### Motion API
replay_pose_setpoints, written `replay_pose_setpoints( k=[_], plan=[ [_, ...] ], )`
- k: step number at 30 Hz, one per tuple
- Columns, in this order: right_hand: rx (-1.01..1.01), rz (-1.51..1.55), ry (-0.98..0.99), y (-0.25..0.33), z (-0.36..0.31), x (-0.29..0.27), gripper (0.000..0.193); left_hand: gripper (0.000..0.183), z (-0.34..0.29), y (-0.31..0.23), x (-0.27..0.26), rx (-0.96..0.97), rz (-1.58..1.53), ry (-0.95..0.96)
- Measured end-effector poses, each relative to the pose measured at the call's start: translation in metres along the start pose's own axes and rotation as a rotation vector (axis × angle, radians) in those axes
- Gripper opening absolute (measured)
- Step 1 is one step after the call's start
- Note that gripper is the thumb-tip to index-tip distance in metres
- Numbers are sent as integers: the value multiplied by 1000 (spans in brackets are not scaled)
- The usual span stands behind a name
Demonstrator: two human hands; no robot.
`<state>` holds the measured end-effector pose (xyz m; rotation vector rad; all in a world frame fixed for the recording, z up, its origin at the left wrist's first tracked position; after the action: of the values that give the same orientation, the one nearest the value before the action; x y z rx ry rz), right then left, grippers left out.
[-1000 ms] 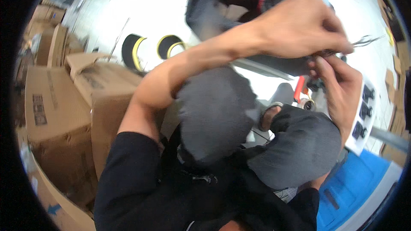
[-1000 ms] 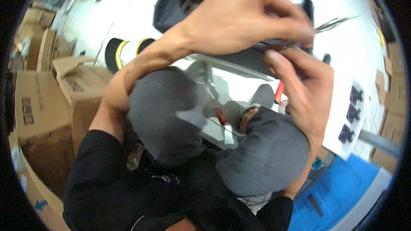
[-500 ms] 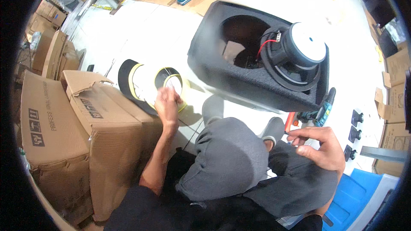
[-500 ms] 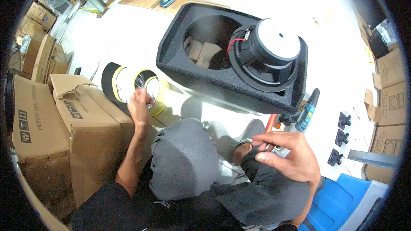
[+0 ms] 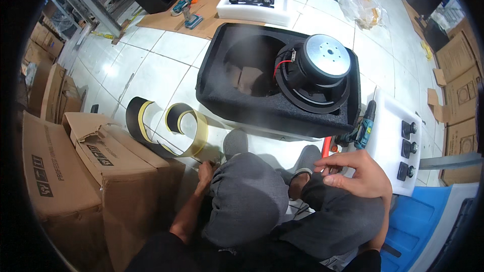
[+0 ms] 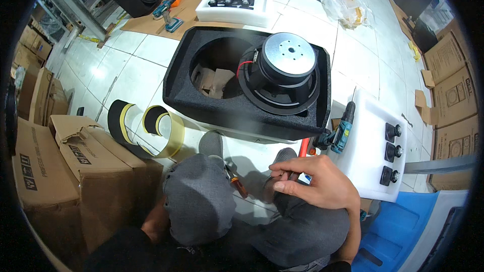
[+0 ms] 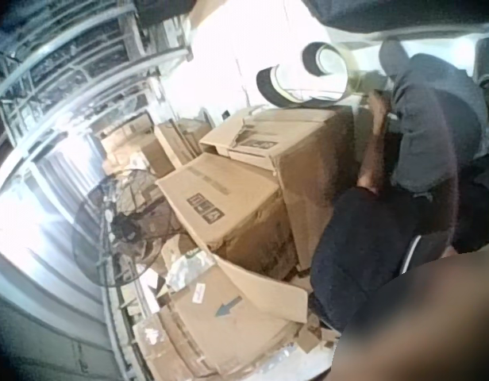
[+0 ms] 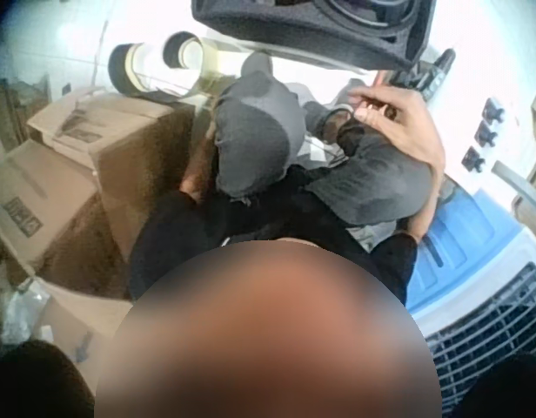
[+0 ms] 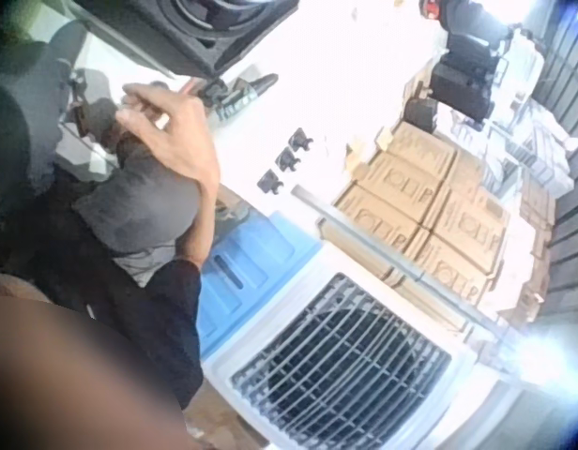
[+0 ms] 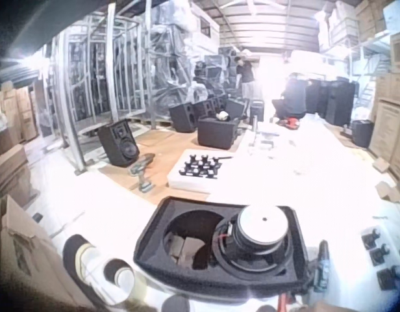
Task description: The person sits on the floor and assembles a speaker by soldering wires to the driver terminals, then places the driver into a foam-lined enclosure and secures it. The person uses a soldering iron and handles wires and speaker components.
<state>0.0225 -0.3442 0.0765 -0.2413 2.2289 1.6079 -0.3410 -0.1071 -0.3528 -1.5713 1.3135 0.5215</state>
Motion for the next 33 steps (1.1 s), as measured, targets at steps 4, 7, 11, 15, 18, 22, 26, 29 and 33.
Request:
replay_pose_setpoints(
  k=[4, 7, 11, 15, 18, 22, 26, 29, 33],
  plan=[
    [3, -1, -6, 0, 0, -1, 38, 31, 8, 25, 18, -34, 127, 81],
    [-14, 5, -7, 0, 0, -2, 38, 28, 6, 17, 5, -8, 142, 5],
    [-7, 25, -22, -1, -3, -3, 38, 34, -18, -59, -84, 84, -294, -354],
    [17, 10, -40, 1, -6, -6, 36, 33, -65, -167, -205, 91, -649, -249],
    [-9, 38, -47, 4, -5, -5, 33, 23, -101, -253, -265, 327, -926, -267],
    [65, 103, -101, 2, -8, -1, 31, 26, -136, -352, -283, 818, -809, -138],
    [105, 101, -137, -1, -11, 1, 30, 58, -137, -453, -264, 1436, -360, -239],
    [77, 177, -127, -2, -11, 2, 31, 89, -119, -509, -241, 1502, -95, -342],
    [98, 128, -131, -5, -12, 1, 33, 96, -106, -528, -208, 1450, 150, -386]
  ],
)
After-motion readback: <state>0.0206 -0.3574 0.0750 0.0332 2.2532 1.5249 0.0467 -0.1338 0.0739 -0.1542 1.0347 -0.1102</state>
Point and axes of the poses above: each hand's wrist, its own z-axis towards the middle knuckle, its own x-axis out of the palm, y = z × x, the point moved 3 cm from there along z, towards the middle knuckle, and after that the axes turned 4 degrees about -y, right-handed, at the moved point
